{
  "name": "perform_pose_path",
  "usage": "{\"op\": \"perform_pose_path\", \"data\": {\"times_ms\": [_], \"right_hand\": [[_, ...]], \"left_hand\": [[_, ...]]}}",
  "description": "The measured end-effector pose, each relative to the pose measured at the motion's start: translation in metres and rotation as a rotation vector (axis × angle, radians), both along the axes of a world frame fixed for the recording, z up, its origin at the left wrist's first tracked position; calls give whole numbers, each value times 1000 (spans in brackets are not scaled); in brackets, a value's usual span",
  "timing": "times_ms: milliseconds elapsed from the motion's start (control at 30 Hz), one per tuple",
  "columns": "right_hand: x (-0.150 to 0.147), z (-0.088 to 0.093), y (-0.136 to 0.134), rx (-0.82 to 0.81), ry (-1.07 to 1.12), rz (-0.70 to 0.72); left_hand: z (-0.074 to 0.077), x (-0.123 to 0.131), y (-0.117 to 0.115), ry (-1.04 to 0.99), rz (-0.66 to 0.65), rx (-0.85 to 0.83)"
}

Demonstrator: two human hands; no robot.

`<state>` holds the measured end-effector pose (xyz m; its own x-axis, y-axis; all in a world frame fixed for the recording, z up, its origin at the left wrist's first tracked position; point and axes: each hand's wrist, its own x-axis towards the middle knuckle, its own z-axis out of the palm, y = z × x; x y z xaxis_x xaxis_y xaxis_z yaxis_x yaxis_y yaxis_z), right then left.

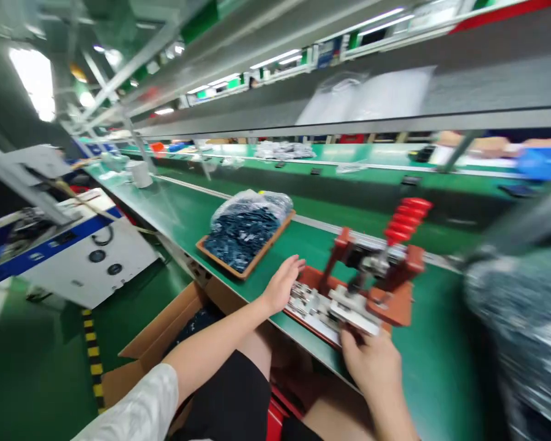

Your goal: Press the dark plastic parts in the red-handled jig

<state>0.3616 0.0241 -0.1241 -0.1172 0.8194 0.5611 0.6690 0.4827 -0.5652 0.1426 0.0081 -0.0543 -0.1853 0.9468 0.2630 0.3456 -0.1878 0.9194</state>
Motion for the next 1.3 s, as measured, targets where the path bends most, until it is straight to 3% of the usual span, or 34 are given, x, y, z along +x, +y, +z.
{"op": "perform_pose_path", "data": {"times_ms": [67,100,167,233,300,367,433,567,633,700,900,1000,1133,1233,1300], "right_hand": [[-1,16,-12,-84,65,62],[-1,24,-16,-134,111,91],[-3,36,-15,-265,203,101],[-1,40,-6,-407,247,108],[4,41,2,-503,291,157],[6,41,4,-545,335,208],[7,42,1,-546,358,227],[4,46,-4,-505,350,206],[3,50,-5,-499,345,200],[2,54,-6,-503,331,195],[4,64,-8,-541,283,183],[5,65,-8,-522,275,181],[6,61,-6,-503,252,203],[7,57,-4,-474,240,219],[7,56,-3,-468,224,198]], "left_hand": [[0,12,-8,136,-83,60],[-1,14,-12,305,-108,69],[-5,10,-12,495,-135,62],[-7,3,0,510,-195,60],[0,3,13,421,-136,134],[24,14,20,301,-56,288],[60,34,22,174,-50,461],[134,78,20,-43,-237,604],[153,93,16,-88,-281,605],[155,102,8,-89,-264,625],[116,97,-12,63,-179,826],[108,98,-11,98,-191,815],[113,112,-6,73,-92,848],[128,119,-5,-4,-32,834],[140,119,-4,-42,-58,794]]}}
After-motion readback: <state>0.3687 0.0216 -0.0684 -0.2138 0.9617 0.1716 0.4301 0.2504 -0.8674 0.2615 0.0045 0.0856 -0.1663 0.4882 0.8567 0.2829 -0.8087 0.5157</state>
